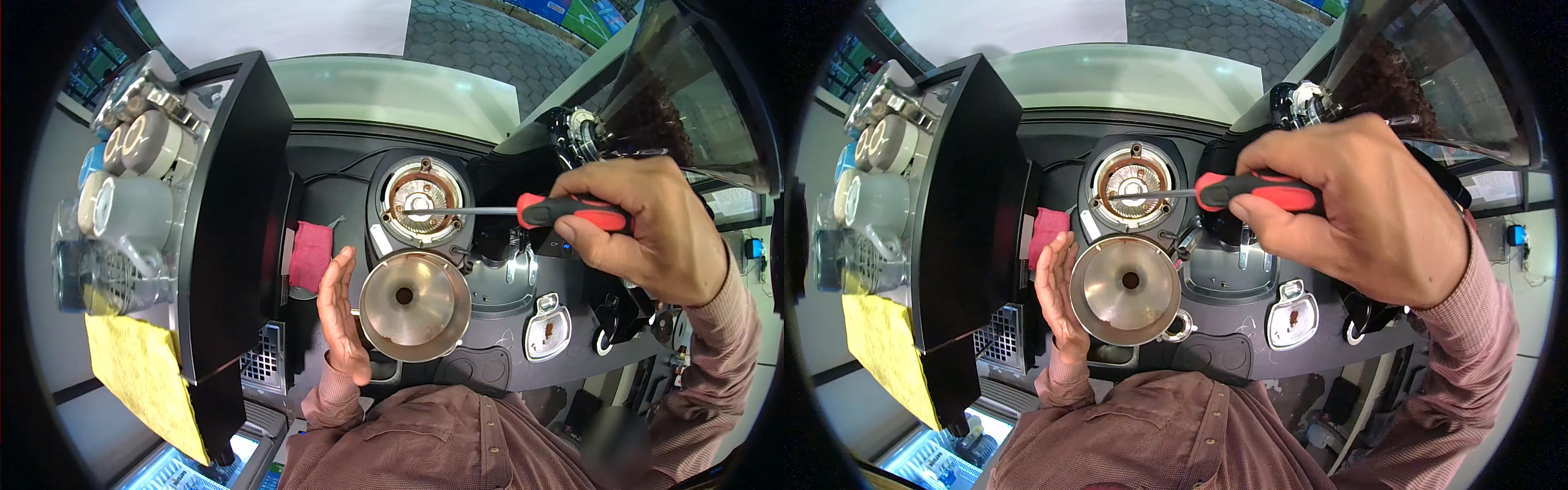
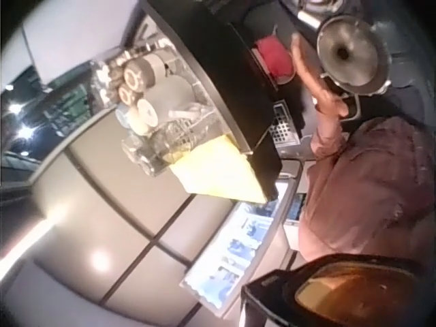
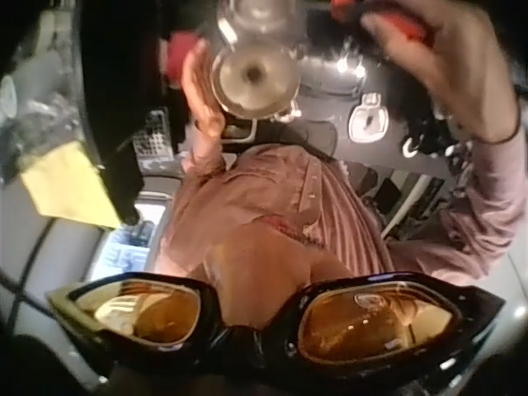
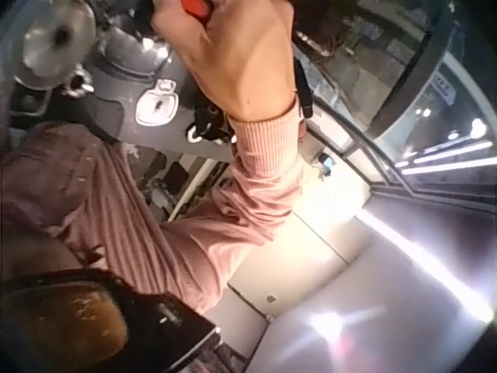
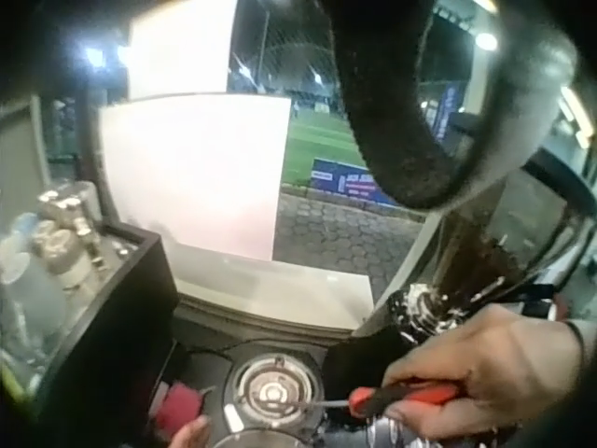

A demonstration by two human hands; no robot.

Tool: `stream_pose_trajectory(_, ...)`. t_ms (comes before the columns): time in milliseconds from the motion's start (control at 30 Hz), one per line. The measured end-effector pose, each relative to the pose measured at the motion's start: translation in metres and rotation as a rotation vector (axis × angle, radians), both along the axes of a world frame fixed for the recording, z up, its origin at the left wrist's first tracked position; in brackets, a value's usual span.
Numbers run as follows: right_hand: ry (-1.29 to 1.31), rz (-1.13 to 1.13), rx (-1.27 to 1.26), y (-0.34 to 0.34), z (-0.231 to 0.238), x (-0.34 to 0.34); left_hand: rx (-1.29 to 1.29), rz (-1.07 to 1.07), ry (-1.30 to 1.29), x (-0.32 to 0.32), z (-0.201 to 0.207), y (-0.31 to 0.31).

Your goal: Cleaning and repairing the internal burr assembly of a professional coffee grinder using a screwdriver and cloth.

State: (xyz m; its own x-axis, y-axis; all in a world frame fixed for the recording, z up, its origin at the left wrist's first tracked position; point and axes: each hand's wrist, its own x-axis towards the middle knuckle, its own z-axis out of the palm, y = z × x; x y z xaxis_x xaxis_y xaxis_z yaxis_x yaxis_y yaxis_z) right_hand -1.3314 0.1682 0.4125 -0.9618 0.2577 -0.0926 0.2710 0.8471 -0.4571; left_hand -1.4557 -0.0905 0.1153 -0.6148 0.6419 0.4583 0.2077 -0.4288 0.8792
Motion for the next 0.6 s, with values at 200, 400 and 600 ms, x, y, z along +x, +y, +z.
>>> stream_pose_trajectory(200,-0.114,0.108,0.092,0.010,-0.001,-0.031,0.003,-0.058,0.005,-0.006,-0.013,0.001)
stream_pose_trajectory(400,-0.174,0.096,0.068,0.010,-0.002,-0.045,0.001,-0.171,-0.035,-0.003,-0.016,0.001)
stream_pose_trajectory(600,-0.210,0.132,0.115,0.009,-0.001,-0.053,0.013,-0.184,-0.053,-0.003,-0.016,0.000)
